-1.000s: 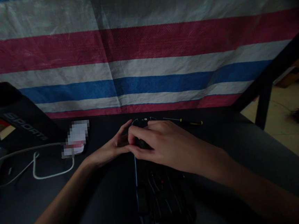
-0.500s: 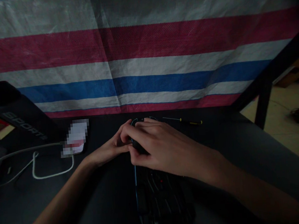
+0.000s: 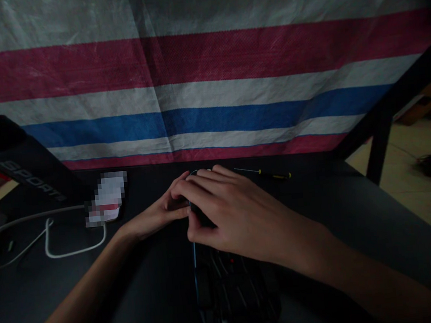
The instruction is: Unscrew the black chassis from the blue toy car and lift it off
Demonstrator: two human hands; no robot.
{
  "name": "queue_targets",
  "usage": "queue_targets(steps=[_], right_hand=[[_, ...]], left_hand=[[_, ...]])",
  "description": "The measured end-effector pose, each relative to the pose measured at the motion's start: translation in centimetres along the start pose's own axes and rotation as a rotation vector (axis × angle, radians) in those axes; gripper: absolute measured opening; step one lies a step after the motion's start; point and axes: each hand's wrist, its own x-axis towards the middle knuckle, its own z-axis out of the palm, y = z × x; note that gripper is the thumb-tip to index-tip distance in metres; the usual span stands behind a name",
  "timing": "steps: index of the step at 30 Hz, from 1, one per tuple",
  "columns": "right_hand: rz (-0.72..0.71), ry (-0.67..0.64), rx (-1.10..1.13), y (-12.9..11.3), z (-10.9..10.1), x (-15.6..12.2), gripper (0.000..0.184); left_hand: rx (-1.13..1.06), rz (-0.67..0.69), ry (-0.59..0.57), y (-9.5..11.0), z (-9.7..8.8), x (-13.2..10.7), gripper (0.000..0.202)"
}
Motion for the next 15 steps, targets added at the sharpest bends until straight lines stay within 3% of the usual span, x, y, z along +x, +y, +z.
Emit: queue_targets(steps=[3,8,15], right_hand=[[0.083,-0.019,-0.052,0.21,-0.13,-0.09,0.023],[-0.028,-0.013,0.024,0.45,-0.27,-0.16,0.017],[0.007,-0.023,-0.001,0.45,0.08,0.05,0.018]], left_hand=[[-0.038,-0.052,0.012,0.34,0.43,-0.13,0.097],[-0.006,-0.005,0.025,0.81,0.49,-0.08,0.097],[0.079,0.012,0.021,-0.06,-0.11,0.03,0.089]])
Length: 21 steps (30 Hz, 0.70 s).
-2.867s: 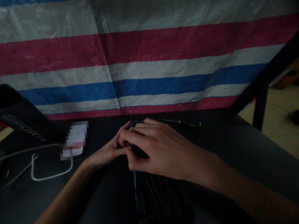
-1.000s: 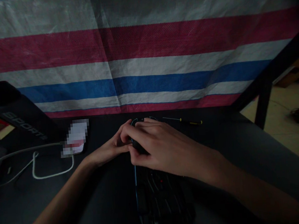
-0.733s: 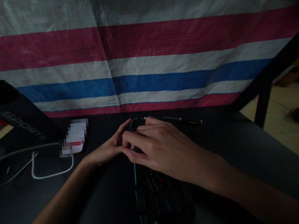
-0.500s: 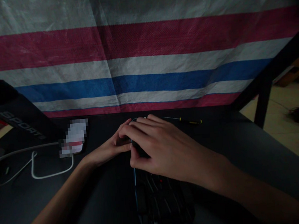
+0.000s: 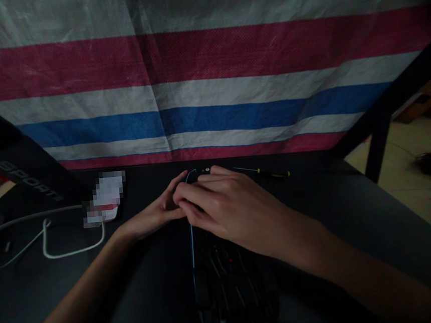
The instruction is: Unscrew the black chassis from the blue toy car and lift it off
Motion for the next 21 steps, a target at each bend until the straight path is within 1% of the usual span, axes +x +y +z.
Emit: queue_targets(steps=[1,3,6,7,9,11,13,14,16,18,19,21], right_hand=[[-0.023,0.012,0.016,0.0,0.1,0.0,0.016],[-0.048,0.032,0.048,0.0,0.2,0.0,0.019],[0.002,0.035,0.024,0.1,0.3,-0.1,0.018],[0.022,0.031,0.004,0.2,0.3,-0.1,0.021],[0.027,0.023,-0.002,0.3,0.2,-0.1,0.022],[-0.01,0.011,0.056,0.4,0.0,-0.1,0.015],[-0.036,0.0,0.131,0.4,-0.1,0.0,0.018],[-0.028,-0.006,0.155,0.4,-0.1,0.0,0.019],[0.027,-0.009,0.157,0.4,0.0,-0.1,0.015],[0.097,-0.002,0.109,0.5,0.2,-0.1,0.019],[0.112,-0.001,0.094,0.5,0.3,-0.1,0.022],[0.089,-0.002,0.114,0.6,0.4,-0.1,0.018]], left_hand=[[-0.006,0.016,0.0,-0.2,0.0,0.0,0.088],[-0.019,0.035,-0.012,-0.4,-0.1,0.0,0.089],[-0.041,0.013,-0.003,-0.4,0.0,0.0,0.088],[-0.054,0.002,0.007,-0.4,0.0,0.0,0.087],[-0.087,-0.015,0.022,-0.5,0.0,0.0,0.088],[-0.102,-0.005,0.025,-0.6,0.0,0.1,0.089],[-0.104,0.016,0.017,-0.7,-0.1,0.2,0.088],[-0.103,0.023,0.009,-0.6,0.0,0.2,0.088],[-0.101,0.029,0.008,-0.3,0.1,0.1,0.088],[-0.107,0.016,0.018,0.3,0.4,0.0,0.087],[-0.115,0.003,0.02,0.5,0.5,0.0,0.086],[-0.127,-0.015,0.006,0.8,0.6,0.0,0.084]])
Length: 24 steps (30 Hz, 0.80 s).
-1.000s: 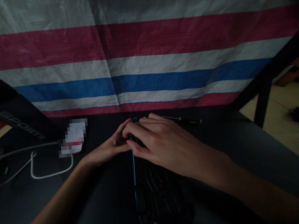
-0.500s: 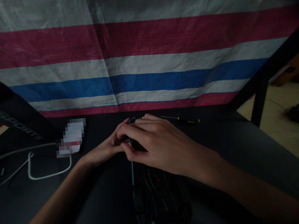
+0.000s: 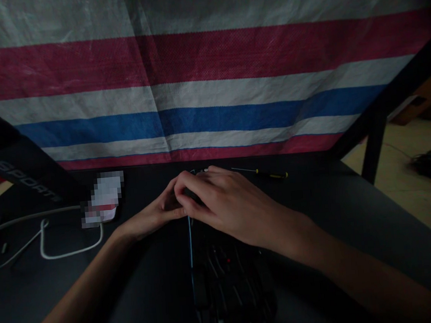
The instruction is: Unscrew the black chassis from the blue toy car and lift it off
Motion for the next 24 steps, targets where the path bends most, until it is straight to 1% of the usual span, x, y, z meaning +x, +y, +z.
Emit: queue_targets(steps=[1,4,7,8,10,14,16,18,21,24], right_hand=[[-0.028,-0.004,0.032,0.05,-0.02,0.0,0.015],[-0.111,0.0,0.094,0.14,-0.15,-0.02,0.017],[-0.127,0.053,0.052,0.27,-0.21,-0.03,0.011],[-0.122,0.065,0.035,0.34,-0.23,-0.02,0.013],[-0.132,0.068,0.02,0.5,-0.31,-0.01,0.015],[-0.204,0.056,0.021,0.73,-0.4,-0.04,0.012],[-0.192,0.069,-0.021,0.75,-0.3,-0.08,0.012],[-0.178,0.071,-0.041,0.67,-0.23,-0.12,0.017],[-0.176,0.026,0.052,0.42,-0.4,-0.17,0.014],[-0.117,-0.014,0.128,0.25,-0.76,-0.2,0.016]], left_hand=[[0.005,-0.002,-0.013,-0.01,-0.03,0.05,0.082],[0.028,0.037,-0.015,-0.47,-0.4,0.26,0.08],[0.036,0.034,0.016,-0.93,-0.69,0.28,0.088],[0.029,0.017,0.019,-0.97,-0.69,0.24,0.09],[0.012,-0.012,0.008,-0.86,-0.58,0.16,0.091],[0.003,0.009,-0.003,-0.55,-0.34,0.12,0.091],[-0.01,0.0,-0.011,-0.56,-0.32,0.12,0.092],[-0.021,-0.016,-0.007,-0.61,-0.34,0.12,0.092],[-0.021,-0.006,0.009,-0.65,-0.36,0.17,0.092],[-0.046,0.01,0.008,-0.6,-0.34,0.17,0.094]])
